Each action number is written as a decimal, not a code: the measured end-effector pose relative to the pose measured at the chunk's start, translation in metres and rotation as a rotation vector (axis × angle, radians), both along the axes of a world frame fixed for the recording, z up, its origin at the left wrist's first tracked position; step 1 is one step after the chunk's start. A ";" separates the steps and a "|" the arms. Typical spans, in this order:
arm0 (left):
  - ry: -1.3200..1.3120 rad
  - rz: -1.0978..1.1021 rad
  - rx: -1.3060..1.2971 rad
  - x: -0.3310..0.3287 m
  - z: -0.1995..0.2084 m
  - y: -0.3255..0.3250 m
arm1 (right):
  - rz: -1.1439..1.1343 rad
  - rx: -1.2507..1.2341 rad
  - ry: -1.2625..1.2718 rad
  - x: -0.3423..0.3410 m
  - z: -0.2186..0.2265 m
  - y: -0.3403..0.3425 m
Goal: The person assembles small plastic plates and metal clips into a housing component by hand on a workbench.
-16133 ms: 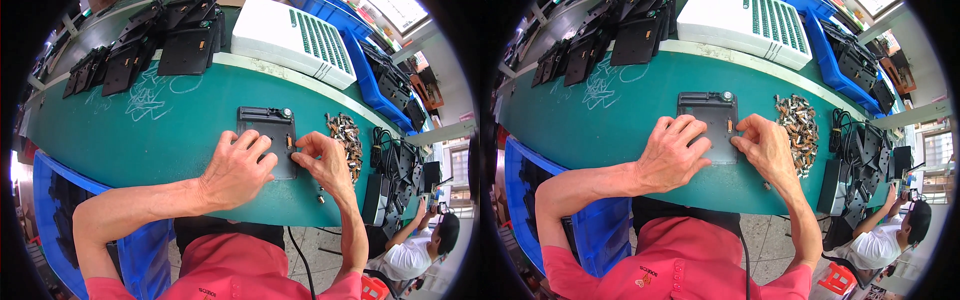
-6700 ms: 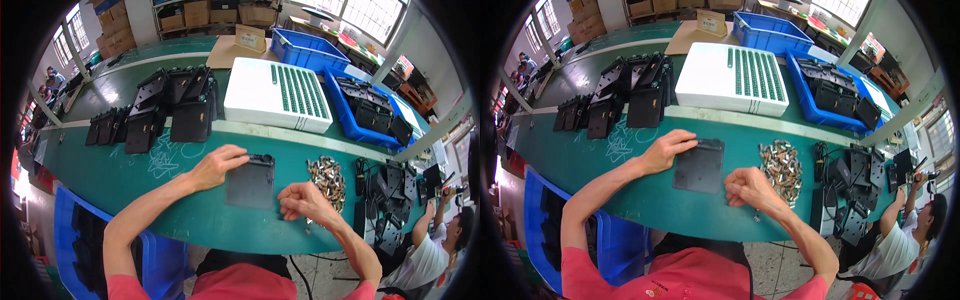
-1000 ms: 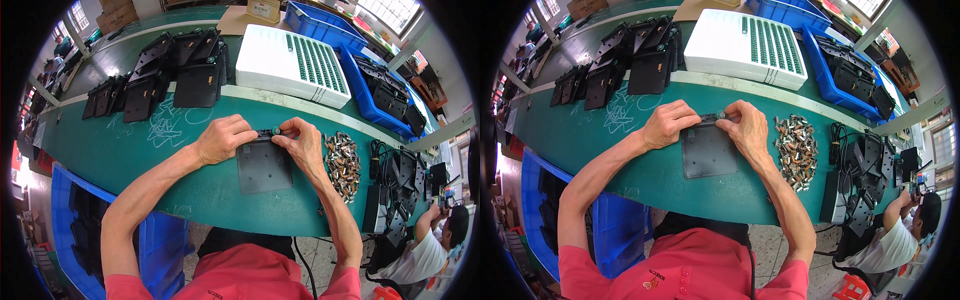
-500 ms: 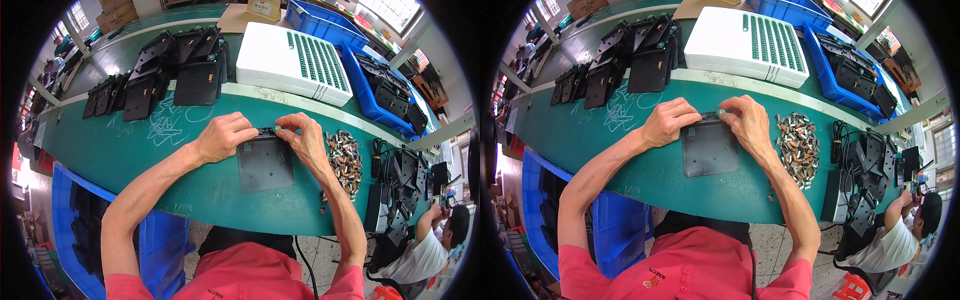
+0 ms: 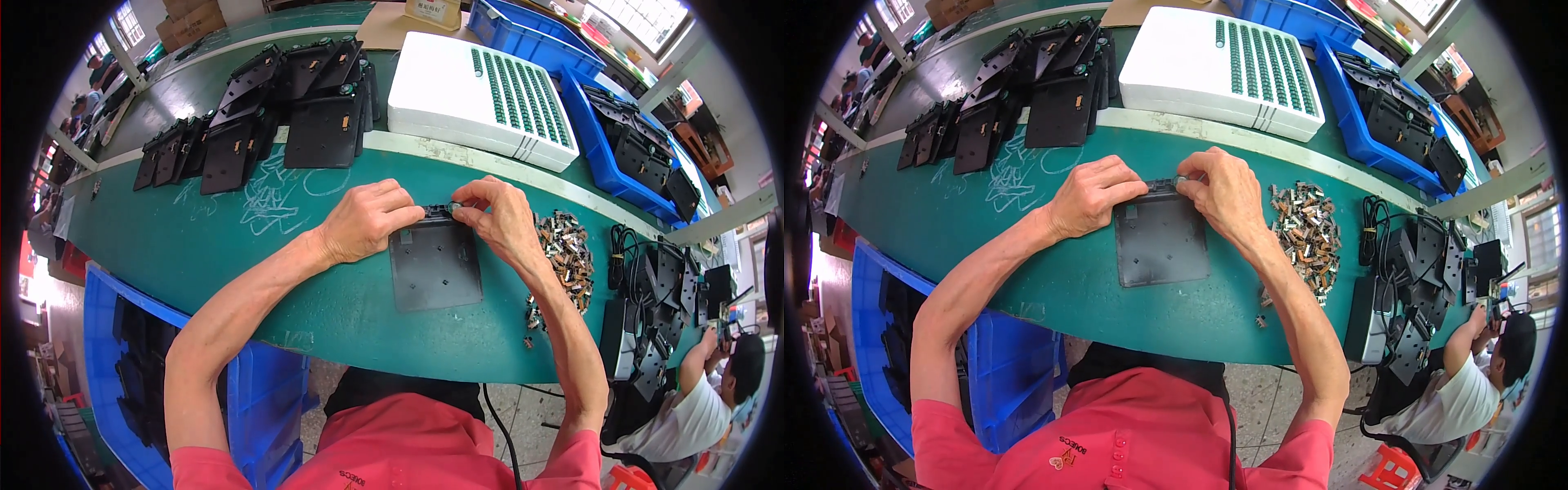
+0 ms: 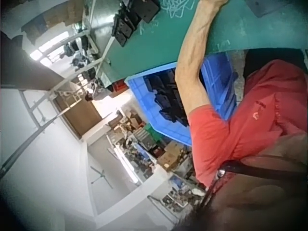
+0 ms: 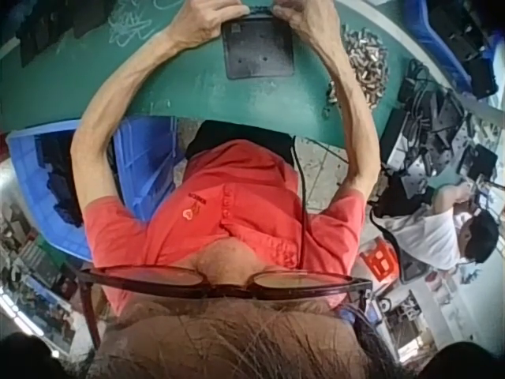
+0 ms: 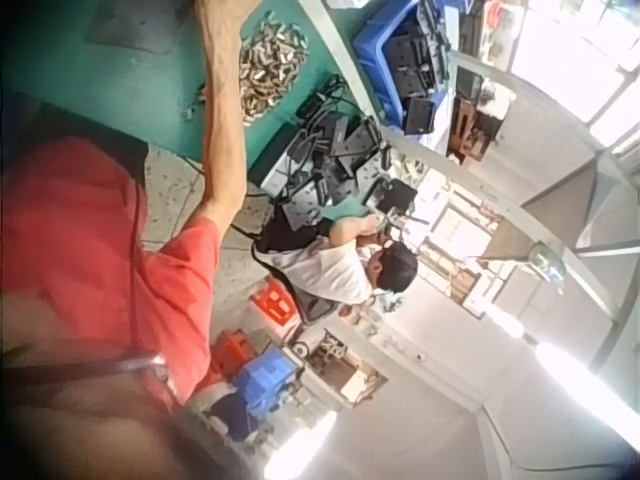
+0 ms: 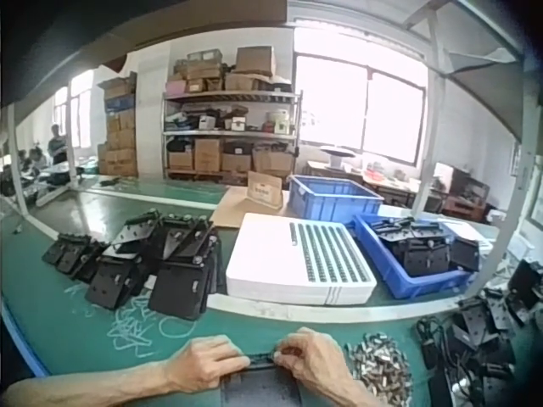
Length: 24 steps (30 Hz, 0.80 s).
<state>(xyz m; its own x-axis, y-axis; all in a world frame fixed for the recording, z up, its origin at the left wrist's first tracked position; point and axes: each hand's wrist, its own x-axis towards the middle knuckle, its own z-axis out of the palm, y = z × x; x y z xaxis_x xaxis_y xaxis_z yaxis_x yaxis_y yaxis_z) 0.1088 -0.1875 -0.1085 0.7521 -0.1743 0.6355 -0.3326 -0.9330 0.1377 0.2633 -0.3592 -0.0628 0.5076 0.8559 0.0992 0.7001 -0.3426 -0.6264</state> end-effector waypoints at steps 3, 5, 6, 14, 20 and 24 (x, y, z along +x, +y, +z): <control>0.002 -0.003 -0.004 0.001 0.001 -0.001 | -0.061 0.150 0.138 0.010 -0.003 -0.009; 0.007 -0.005 -0.004 0.003 0.001 -0.001 | -0.112 0.168 0.128 0.017 0.001 -0.014; 0.001 -0.007 -0.004 0.004 0.000 0.000 | -0.164 0.185 0.119 0.019 0.002 -0.017; -0.011 0.010 0.037 0.000 0.005 0.006 | -0.006 0.217 0.046 0.008 -0.014 -0.015; -0.027 -0.019 0.064 0.003 -0.005 -0.002 | -0.022 0.291 0.177 0.005 -0.034 -0.033; -0.065 -0.022 0.063 0.006 -0.016 -0.004 | -0.046 0.271 0.173 0.011 -0.044 -0.034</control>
